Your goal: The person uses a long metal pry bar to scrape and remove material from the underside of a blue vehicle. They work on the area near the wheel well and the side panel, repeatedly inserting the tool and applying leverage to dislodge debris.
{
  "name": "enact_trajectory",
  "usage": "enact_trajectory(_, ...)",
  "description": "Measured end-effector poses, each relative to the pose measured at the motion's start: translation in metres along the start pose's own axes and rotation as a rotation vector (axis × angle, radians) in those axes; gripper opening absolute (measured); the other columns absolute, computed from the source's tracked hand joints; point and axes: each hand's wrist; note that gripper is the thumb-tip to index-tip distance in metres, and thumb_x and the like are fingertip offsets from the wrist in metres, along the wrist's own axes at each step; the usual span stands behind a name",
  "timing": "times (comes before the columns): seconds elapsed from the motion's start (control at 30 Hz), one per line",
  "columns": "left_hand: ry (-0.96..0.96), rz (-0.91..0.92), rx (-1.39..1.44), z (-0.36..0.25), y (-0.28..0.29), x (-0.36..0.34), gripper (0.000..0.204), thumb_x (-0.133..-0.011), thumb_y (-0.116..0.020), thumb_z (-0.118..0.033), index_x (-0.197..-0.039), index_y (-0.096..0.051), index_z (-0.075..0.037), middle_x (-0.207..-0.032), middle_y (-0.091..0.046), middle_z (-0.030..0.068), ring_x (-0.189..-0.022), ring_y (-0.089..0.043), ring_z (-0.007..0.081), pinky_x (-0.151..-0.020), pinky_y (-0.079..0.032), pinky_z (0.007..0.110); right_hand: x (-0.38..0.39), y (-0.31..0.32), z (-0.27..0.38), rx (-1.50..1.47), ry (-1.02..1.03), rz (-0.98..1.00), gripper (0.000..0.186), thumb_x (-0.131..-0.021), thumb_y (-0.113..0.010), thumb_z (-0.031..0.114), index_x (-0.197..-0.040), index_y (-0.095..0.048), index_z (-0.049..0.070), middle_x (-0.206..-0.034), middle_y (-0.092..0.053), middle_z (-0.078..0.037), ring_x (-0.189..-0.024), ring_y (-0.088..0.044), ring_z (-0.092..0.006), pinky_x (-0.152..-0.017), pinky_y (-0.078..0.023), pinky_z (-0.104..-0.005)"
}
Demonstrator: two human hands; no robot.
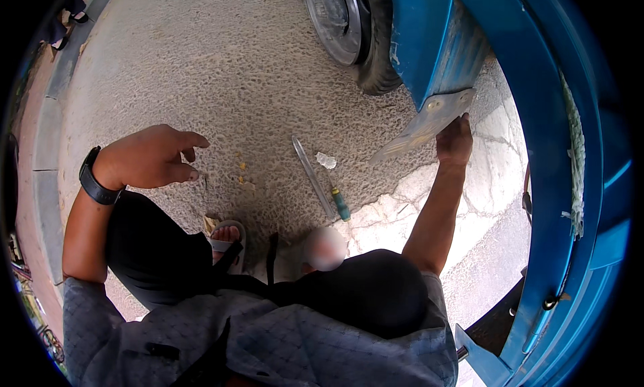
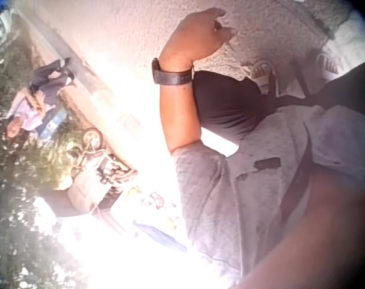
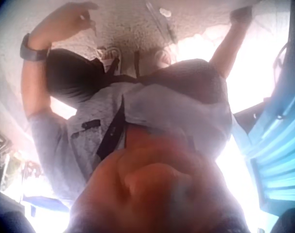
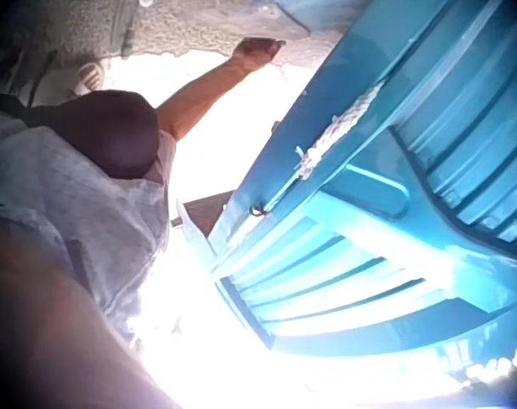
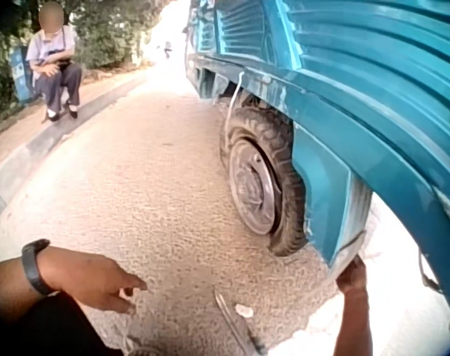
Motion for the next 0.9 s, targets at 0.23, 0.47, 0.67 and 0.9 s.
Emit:
enact_trajectory(0.23, -0.034, -0.058, 0.058, -0.006, 0.005, 0.009, 0.055, -0.086, -0.077, -0.021, -0.133, -0.058, -0.001, -0.101, -0.073, 0.0188, -0.086, -0.072, 0.0346, -0.076, -0.055, 0.041, 0.018, 0.064, -0.061, -0.190, -0.240, -0.147, 0.046, -0.095, -0.069, 0.037, -0.127, -0.060, 0.006, -0.119, -0.067, -0.011, -0.113, -0.065, -0.0319, -0.095, -0.054, -0.0464)
enact_trajectory(0.47, -0.014, -0.048, 0.056, 0.006, 0.002, 0.007, 0.054, -0.087, -0.077, -0.021, -0.133, -0.059, 0.000, -0.102, -0.073, 0.0182, -0.086, -0.072, 0.0339, -0.075, -0.055, 0.041, -0.017, 0.080, 0.008, -0.031, 0.344, -0.010, 0.037, -0.101, -0.063, 0.020, -0.135, -0.054, 0.007, -0.135, -0.061, -0.014, -0.123, -0.059, -0.0239, -0.100, -0.052, -0.0373)
enact_trajectory(0.67, -0.015, -0.042, 0.038, -0.004, 0.002, 0.004, 0.052, -0.087, -0.075, -0.023, -0.131, -0.060, 0.000, -0.101, -0.073, 0.0185, -0.086, -0.071, 0.0350, -0.076, -0.054, 0.041, -0.046, -0.075, 0.115, 0.321, 0.375, -0.019, 0.026, -0.103, -0.056, 0.014, -0.121, -0.063, -0.003, -0.127, -0.065, -0.015, -0.121, -0.061, -0.0303, -0.097, -0.055, -0.0420)
enact_trajectory(0.9, 0.016, -0.007, 0.036, 0.001, 0.002, 0.002, 0.053, -0.087, -0.076, -0.021, -0.133, -0.059, -0.001, -0.102, -0.074, 0.0178, -0.085, -0.072, 0.0334, -0.075, -0.054, 0.041, 0.023, 0.049, -0.079, -0.219, 0.298, -0.136, 0.055, -0.101, -0.061, 0.038, -0.145, -0.047, 0.009, -0.152, -0.047, -0.013, -0.139, -0.043, -0.0338, -0.119, -0.033, -0.0505)
Point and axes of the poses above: each hand's wrist, its own x-axis away from the middle knuckle, its own y-axis out of the back of the hand, z = x × y
